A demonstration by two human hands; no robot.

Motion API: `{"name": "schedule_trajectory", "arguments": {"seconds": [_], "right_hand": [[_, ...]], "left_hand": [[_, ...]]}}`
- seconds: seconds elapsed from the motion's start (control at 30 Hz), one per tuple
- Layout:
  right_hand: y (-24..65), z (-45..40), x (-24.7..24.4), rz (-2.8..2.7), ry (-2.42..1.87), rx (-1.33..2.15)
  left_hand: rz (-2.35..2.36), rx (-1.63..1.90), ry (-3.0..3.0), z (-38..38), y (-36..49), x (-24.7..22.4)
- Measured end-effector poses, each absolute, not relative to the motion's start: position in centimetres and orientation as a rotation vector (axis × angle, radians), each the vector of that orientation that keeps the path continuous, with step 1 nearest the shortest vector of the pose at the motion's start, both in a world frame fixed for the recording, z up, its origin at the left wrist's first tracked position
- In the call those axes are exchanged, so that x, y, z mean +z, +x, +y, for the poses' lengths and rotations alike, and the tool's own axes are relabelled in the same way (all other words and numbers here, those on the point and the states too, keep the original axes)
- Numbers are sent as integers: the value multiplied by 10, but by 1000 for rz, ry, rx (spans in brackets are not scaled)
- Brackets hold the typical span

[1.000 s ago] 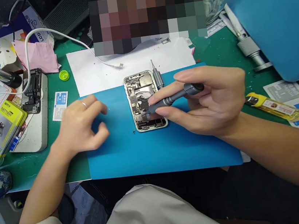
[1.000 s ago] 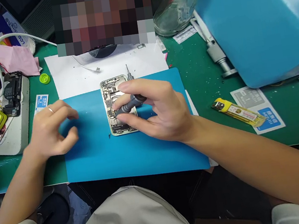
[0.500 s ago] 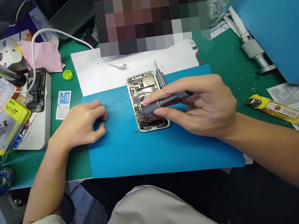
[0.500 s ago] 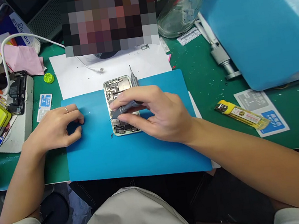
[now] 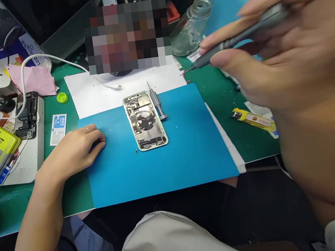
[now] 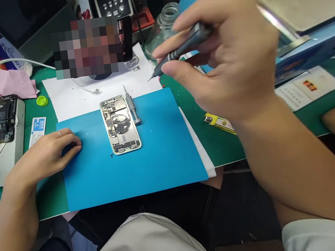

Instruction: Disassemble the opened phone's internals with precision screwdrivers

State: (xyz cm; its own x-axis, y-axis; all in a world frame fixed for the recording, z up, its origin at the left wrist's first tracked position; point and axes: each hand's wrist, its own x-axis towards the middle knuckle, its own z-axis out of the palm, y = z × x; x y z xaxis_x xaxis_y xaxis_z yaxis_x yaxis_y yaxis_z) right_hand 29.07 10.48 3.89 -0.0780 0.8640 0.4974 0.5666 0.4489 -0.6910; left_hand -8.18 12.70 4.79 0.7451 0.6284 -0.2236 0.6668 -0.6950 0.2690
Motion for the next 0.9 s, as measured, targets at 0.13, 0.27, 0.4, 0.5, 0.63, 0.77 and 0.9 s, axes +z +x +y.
{"name": "schedule_trajectory", "arguments": {"seconds": [0.13,0.27,0.4,0.5,0.63,0.77,0.9], "right_hand": [[314,115,11,-2045,-1303,86],[316,121,-24,-2292,-1082,109],[314,116,-34,-2405,-945,186],[311,111,-33,-2401,-978,249],[304,99,-27,-2340,-1015,202],[314,84,-15,-2315,-1239,64],[354,87,-6,-2235,-1537,-174]], "left_hand": [[1011,-168,2648,128,-80,48],[1005,-147,2670,128,-79,48],[1033,-164,2716,126,-78,47],[1066,-211,2763,123,-76,47],[1094,-212,2787,120,-74,48],[1073,-184,2775,120,-75,48],[1069,-197,2789,122,-77,46]]}}
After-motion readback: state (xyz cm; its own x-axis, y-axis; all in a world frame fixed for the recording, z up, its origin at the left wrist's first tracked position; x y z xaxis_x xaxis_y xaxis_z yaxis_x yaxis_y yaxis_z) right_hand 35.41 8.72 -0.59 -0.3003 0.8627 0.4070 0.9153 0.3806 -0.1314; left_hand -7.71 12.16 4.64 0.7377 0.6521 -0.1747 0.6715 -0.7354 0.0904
